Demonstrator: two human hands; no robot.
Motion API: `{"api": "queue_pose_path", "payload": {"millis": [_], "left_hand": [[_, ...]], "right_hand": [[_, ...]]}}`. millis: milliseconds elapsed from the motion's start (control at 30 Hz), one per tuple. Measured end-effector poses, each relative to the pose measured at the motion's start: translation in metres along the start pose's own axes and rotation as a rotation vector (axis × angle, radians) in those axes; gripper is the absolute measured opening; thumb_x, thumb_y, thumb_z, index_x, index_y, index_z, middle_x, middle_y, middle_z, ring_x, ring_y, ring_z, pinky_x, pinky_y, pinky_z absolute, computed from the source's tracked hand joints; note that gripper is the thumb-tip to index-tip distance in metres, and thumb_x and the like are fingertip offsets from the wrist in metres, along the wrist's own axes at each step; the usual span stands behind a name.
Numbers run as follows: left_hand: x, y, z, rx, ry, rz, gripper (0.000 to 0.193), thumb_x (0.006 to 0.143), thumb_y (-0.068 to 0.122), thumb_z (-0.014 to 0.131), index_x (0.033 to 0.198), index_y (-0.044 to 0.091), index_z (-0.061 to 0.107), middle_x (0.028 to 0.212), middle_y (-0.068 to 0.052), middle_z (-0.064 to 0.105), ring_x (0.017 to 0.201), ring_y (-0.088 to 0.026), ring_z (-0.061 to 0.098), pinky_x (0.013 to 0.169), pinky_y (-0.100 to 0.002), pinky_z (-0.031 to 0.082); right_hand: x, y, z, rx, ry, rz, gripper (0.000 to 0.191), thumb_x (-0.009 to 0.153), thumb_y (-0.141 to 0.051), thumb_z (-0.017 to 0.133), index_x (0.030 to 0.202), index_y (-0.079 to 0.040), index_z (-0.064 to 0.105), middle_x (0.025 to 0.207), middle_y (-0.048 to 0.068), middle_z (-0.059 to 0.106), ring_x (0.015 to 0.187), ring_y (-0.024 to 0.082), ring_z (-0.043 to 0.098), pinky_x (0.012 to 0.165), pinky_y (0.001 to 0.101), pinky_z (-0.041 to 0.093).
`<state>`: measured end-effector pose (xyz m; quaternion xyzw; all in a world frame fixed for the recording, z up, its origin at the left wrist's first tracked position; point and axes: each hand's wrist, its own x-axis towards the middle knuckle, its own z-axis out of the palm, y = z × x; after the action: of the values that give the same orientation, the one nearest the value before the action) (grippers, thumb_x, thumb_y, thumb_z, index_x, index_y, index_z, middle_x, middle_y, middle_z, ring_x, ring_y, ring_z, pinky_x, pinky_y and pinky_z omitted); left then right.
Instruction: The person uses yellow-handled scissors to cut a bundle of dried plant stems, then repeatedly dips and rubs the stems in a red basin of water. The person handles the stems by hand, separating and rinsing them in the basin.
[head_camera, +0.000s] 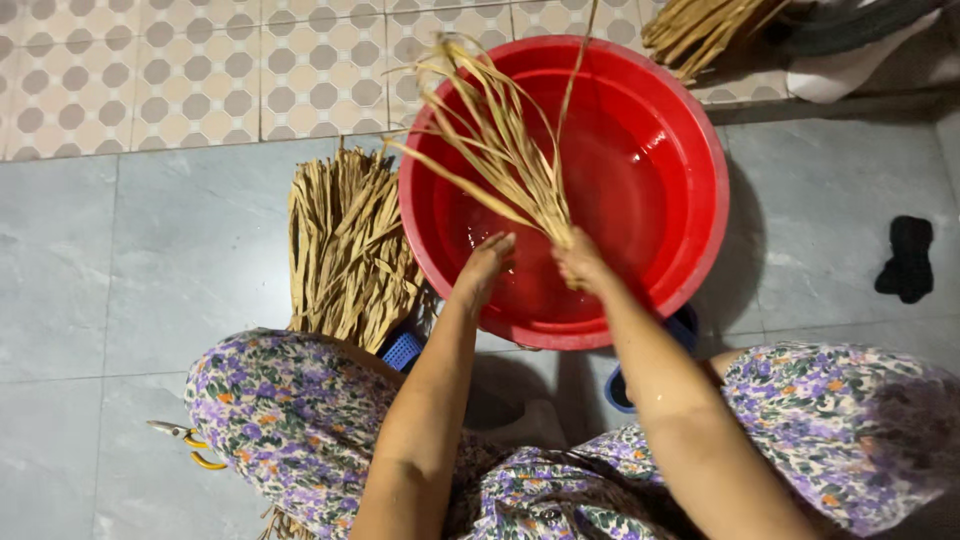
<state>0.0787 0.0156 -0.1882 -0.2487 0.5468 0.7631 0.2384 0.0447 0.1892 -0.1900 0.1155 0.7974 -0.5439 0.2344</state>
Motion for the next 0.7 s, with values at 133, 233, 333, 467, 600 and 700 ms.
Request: {"api": "queue_pose_path", "payload": {"millis": [133,233,333,467,600,700], "left_hand": [[-0.002,-0.001,-0.014,-0.074,0.075,-0.036,0.056,0.094,0.039,0.065,0.145,0.017,0.054,0.126,-0.005,0.067,0.109,-0.023,0.066,0.092,-0.048,0.048],[-0.001,0.001,-0.023,-0.282,0.093,-0.080,0.046,0.093,0.033,0.067,0.137,0.018,0.059,0.108,0.001,0.066,0.092,-0.019,0.063,0.081,-0.048,0.054],[0.005,-0.005,-0.024,-0.336,0.081,-0.034,0.035,0.096,0.029,0.066,0.128,0.018,0.062,0.094,0.002,0.068,0.081,-0.016,0.064,0.071,-0.038,0.051],[0.017,-0.025,-0.011,-0.164,0.068,0.009,0.032,0.097,0.028,0.068,0.120,0.007,0.066,0.082,0.000,0.062,0.071,-0.016,0.057,0.059,-0.035,0.041],[0.022,-0.034,-0.002,0.125,0.147,-0.029,0.045,0.095,0.038,0.072,0.114,-0.002,0.073,0.084,-0.006,0.064,0.071,-0.019,0.053,0.057,-0.036,0.041],[0.024,-0.025,-0.001,0.104,0.127,-0.059,0.053,0.097,0.054,0.072,0.119,0.006,0.068,0.099,-0.003,0.069,0.091,-0.018,0.062,0.072,-0.033,0.048]], "right_hand": [[0.018,0.013,-0.040,-0.164,-0.021,0.192,0.044,0.085,-0.002,0.073,0.127,-0.007,0.060,0.087,0.014,0.069,0.063,0.028,0.065,0.052,0.0446,0.053],[0.028,0.015,-0.039,-0.165,0.105,0.215,0.044,0.088,-0.006,0.068,0.130,-0.006,0.057,0.090,0.015,0.068,0.065,0.029,0.065,0.051,0.0450,0.052],[0.028,0.018,-0.019,-0.111,0.208,0.164,0.041,0.093,-0.013,0.059,0.134,-0.006,0.056,0.090,0.012,0.066,0.065,0.026,0.062,0.049,0.0438,0.048],[0.016,0.020,0.008,-0.102,-0.072,0.175,0.036,0.095,-0.008,0.049,0.130,-0.005,0.056,0.086,0.014,0.065,0.060,0.024,0.060,0.046,0.0419,0.048],[0.002,0.009,0.034,-0.099,-0.492,0.218,0.032,0.095,0.001,0.041,0.123,-0.003,0.057,0.079,0.017,0.065,0.054,0.022,0.060,0.044,0.0400,0.049],[-0.005,-0.009,0.047,-0.068,-0.498,0.116,0.024,0.096,-0.003,0.047,0.112,0.003,0.062,0.081,0.017,0.068,0.056,0.024,0.067,0.048,0.0404,0.056]]}}
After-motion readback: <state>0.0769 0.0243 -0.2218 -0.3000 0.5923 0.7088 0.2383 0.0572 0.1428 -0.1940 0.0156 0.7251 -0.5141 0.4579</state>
